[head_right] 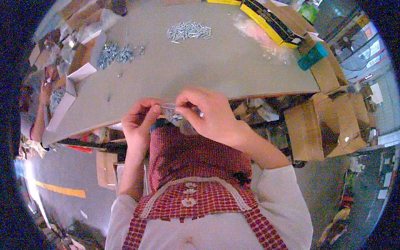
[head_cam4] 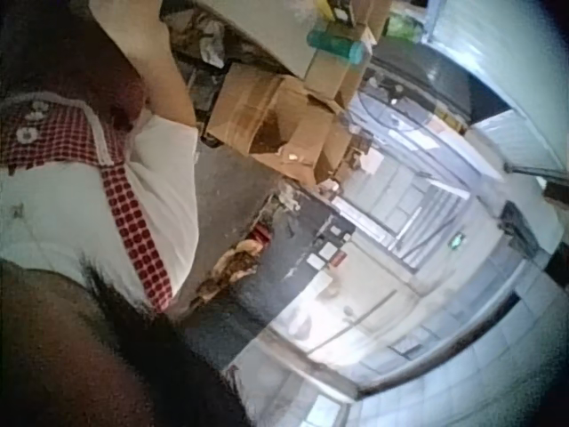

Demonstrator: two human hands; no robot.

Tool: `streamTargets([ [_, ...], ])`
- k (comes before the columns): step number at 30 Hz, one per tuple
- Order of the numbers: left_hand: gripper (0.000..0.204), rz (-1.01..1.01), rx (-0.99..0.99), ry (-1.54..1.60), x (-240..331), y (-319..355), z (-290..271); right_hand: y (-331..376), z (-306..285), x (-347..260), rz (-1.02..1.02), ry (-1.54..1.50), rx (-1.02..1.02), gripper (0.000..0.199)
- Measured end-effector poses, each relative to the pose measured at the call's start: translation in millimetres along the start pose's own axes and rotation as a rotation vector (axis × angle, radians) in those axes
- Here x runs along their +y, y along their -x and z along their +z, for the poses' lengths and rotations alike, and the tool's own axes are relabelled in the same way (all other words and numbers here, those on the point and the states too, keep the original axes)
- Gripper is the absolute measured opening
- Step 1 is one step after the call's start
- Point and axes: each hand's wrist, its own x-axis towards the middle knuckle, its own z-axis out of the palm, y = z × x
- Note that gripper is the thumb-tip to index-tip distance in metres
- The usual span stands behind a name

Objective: Packing small screws or bolts into clear plastic bags at a workstation.

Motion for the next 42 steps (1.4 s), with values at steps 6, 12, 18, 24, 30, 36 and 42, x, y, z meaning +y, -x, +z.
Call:
streamTargets([
  [6,0.006,0.212,-0.057,-0.317,3,-13,12,4,3,9,0.033,-0.110,0.015,0.018],
  [12,0.005,0.262,-0.144,-0.436,13,-17,24,6,0,21,0.012,-0.064,-0.054,0.018],
  [18,0.004,0.205,-0.217,-0.335,13,-29,28,11,-16,29,0.058,-0.161,-0.064,0.016],
  [24,0.004,0.111,-0.306,-0.244,16,-47,49,28,-34,50,0.132,-0.341,-0.010,0.019],
  [30,0.005,-0.082,-0.305,-0.072,-27,-76,56,62,-70,57,0.498,-0.908,0.041,0.013],
  [36,0.006,-0.053,-0.275,-0.207,-67,-104,21,147,-156,90,0.452,-0.518,1.079,0.005],
  [42,0.008,0.013,-0.258,-0.411,-54,-107,39,143,-190,155,0.487,-0.125,0.959,0.017],
])
